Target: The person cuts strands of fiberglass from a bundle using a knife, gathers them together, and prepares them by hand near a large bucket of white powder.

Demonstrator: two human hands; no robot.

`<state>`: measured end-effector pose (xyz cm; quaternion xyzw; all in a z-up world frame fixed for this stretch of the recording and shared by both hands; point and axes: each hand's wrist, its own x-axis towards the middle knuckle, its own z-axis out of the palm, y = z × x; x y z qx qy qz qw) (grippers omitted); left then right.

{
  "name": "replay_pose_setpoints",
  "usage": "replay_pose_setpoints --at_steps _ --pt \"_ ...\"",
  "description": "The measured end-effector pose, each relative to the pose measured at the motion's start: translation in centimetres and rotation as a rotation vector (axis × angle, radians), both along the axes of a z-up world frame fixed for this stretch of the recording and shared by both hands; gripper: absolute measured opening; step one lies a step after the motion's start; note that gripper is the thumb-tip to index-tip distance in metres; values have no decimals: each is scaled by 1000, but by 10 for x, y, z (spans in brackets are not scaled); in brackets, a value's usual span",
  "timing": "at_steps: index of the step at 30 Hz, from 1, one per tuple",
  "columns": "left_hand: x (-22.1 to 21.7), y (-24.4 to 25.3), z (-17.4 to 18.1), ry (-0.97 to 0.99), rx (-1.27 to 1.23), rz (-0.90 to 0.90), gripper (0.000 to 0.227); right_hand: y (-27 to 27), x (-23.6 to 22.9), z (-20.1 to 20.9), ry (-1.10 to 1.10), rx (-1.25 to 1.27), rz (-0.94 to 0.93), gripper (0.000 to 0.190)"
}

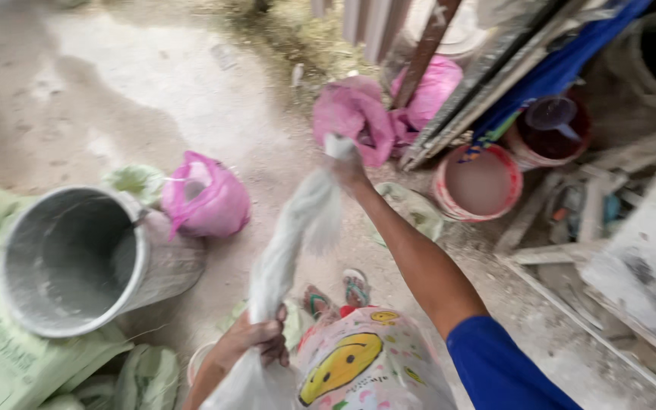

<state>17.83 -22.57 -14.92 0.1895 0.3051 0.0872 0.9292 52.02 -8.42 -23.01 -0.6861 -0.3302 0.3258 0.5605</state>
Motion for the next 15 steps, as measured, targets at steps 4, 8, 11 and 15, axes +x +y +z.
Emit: replay_pose_setpoints --at_steps 4,8,11,15 --pt "21 -5 47 263 123 53 26 -24 -43 -52 508 -116 -257 16" --pt "-5 -17 58 366 168 190 25 -14 -99 -59 505 -251 -163 26" --pt "-49 -13 67 305 261 338 26 31 -157 -41 523 22 -121 17" --pt "-116 -8 99 395 537 521 21 85 -248 25 683 87 58 41"
